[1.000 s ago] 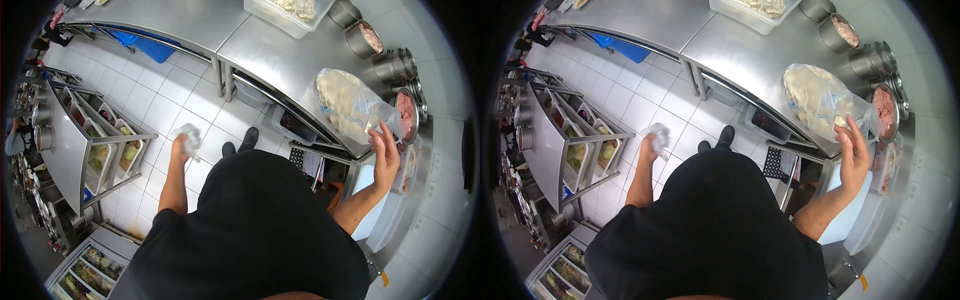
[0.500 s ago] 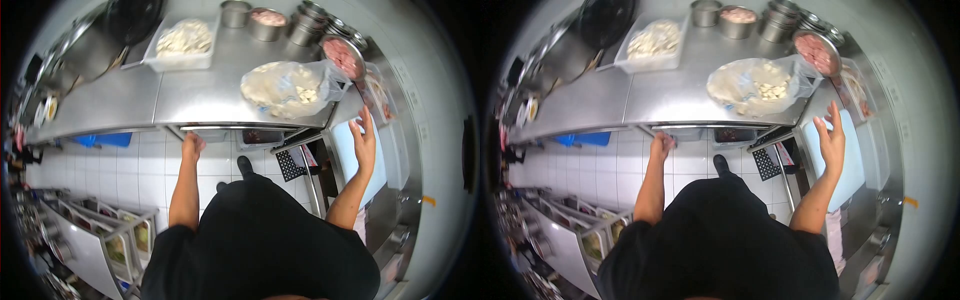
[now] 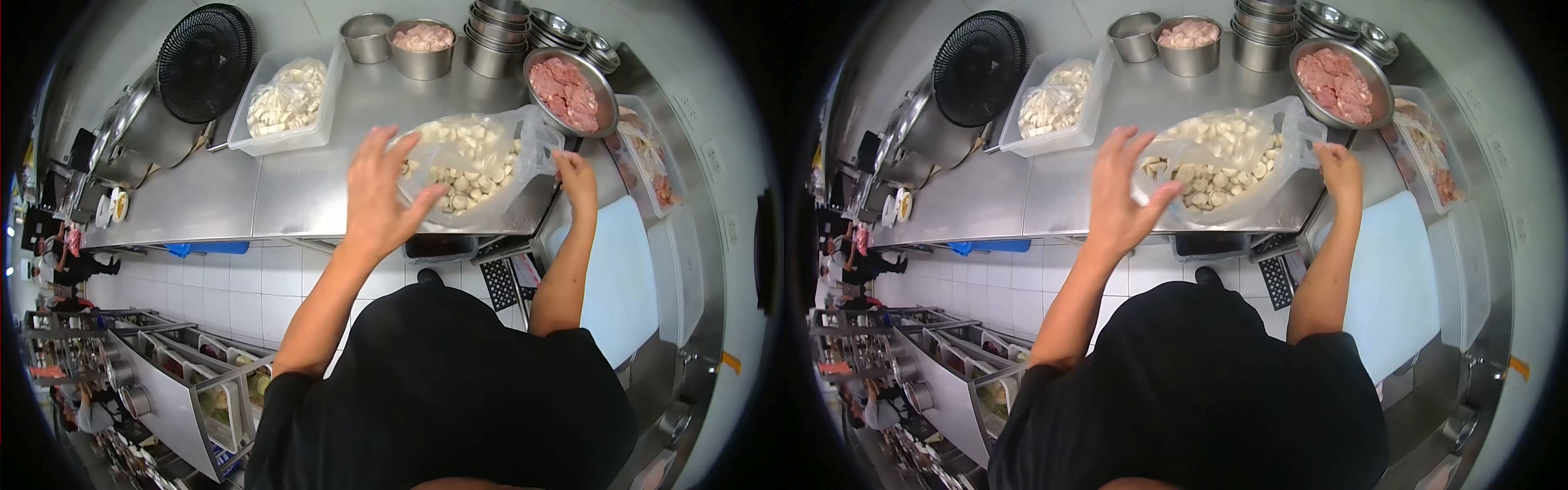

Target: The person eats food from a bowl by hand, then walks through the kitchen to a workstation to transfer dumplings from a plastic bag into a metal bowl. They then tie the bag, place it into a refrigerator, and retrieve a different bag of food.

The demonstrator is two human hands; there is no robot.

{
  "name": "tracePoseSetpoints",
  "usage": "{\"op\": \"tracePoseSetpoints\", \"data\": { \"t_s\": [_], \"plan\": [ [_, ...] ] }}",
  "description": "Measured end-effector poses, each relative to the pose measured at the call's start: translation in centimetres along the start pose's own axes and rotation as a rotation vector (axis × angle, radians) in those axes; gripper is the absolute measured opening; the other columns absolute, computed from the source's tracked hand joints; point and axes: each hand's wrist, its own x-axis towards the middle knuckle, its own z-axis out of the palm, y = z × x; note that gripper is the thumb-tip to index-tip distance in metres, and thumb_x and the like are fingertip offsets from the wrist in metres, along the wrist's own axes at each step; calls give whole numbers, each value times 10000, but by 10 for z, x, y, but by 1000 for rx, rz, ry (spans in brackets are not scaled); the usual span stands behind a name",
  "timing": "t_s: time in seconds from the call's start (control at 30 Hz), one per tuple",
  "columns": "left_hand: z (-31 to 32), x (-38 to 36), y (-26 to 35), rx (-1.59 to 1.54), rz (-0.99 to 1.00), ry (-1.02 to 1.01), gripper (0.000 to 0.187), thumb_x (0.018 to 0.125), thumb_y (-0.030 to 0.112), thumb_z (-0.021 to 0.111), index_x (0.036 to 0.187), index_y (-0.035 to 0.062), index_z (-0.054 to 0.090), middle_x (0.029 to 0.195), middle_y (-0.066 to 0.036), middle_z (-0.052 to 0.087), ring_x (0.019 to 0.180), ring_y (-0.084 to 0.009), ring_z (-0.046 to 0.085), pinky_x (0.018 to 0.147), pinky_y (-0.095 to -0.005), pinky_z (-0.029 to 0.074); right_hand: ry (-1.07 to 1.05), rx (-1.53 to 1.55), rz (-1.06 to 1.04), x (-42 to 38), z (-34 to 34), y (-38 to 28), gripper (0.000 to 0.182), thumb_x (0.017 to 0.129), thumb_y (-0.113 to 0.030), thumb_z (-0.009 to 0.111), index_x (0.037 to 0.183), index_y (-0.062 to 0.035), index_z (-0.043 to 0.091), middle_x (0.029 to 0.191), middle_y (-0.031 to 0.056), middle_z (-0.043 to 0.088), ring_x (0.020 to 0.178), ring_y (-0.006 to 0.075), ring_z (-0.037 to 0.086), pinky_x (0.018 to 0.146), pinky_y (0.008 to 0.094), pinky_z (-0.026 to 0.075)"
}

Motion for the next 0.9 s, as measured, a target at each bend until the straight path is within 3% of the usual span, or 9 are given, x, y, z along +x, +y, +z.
{"op": "tracePoseSetpoints", "data": {
  "t_s": [0.1,0.17,0.27,0.37,0.47,0.5,0.6,0.7,0.9],
  "plan": [
    [27,27,19,296,119,-78,495,826,309,716,1243,81,579,1158,-175,601,1122,-332,572,987,-482,417,72,7,-201,-9,6,5,223,923,-245,636,1008,-44,590,769,36,575,725,109,520,651,259,424],
    [42,27,-6,370,-47,-250,425,831,264,681,1214,99,596,1031,-149,643,1030,-330,618,932,-479,450,109,177,-205,-11,2,-6,170,922,-175,627,1017,-53,554,773,20,569,729,95,515,650,241,417],
    [40,10,-63,460,-246,-305,329,833,171,608,1157,112,621,858,-122,689,825,-330,670,773,-450,509,76,485,-252,-31,-4,-46,136,920,-35,553,1044,-49,500,834,19,582,729,83,514,656,226,417],
    [0,4,-97,567,-330,-257,316,841,193,602,1141,96,627,895,-159,698,772,-340,665,679,-416,524,-42,741,-285,-45,-11,-74,228,917,-12,504,1143,-27,524,878,30,595,744,81,540,659,226,429],
    [-41,15,-109,175,-701,-338,309,849,175,603,1138,67,625,877,-144,705,736,-286,676,660,-375,532,43,708,-421,-44,-15,-101,371,908,0,479,1275,-9,529,880,25,611,745,84,559,645,230,442],
    [-51,14,-110,-175,-798,-309,311,885,153,610,1175,40,603,852,-104,703,750,-199,682,652,-322,532,90,643,-457,-33,-14,-108,411,905,3,475,1313,-6,522,883,28,625,756,88,574,649,231,451],
    [-52,25,-69,-907,-823,-76,340,914,131,634,1224,9,566,863,-75,697,767,-141,664,662,-284,518,-17,643,-417,-37,-13,-150,376,918,-35,493,1276,-20,604,998,76,683,865,121,640,729,257,499],
    [-58,52,-16,-1287,-608,56,446,927,161,665,1310,1,501,907,-88,706,785,-152,667,691,-280,511,-225,471,-555,-51,2,-182,303,946,-85,498,1196,-31,661,1034,88,686,897,126,645,763,269,504],
    [-59,87,55,-995,-344,-183,685,949,249,645,1495,16,301,1122,-143,693,902,-191,686,785,-287,524,-116,471,-604,-51,9,-196,279,994,-213,541,1160,-32,673,981,75,691,868,135,619,799,279,482]
  ]
}}
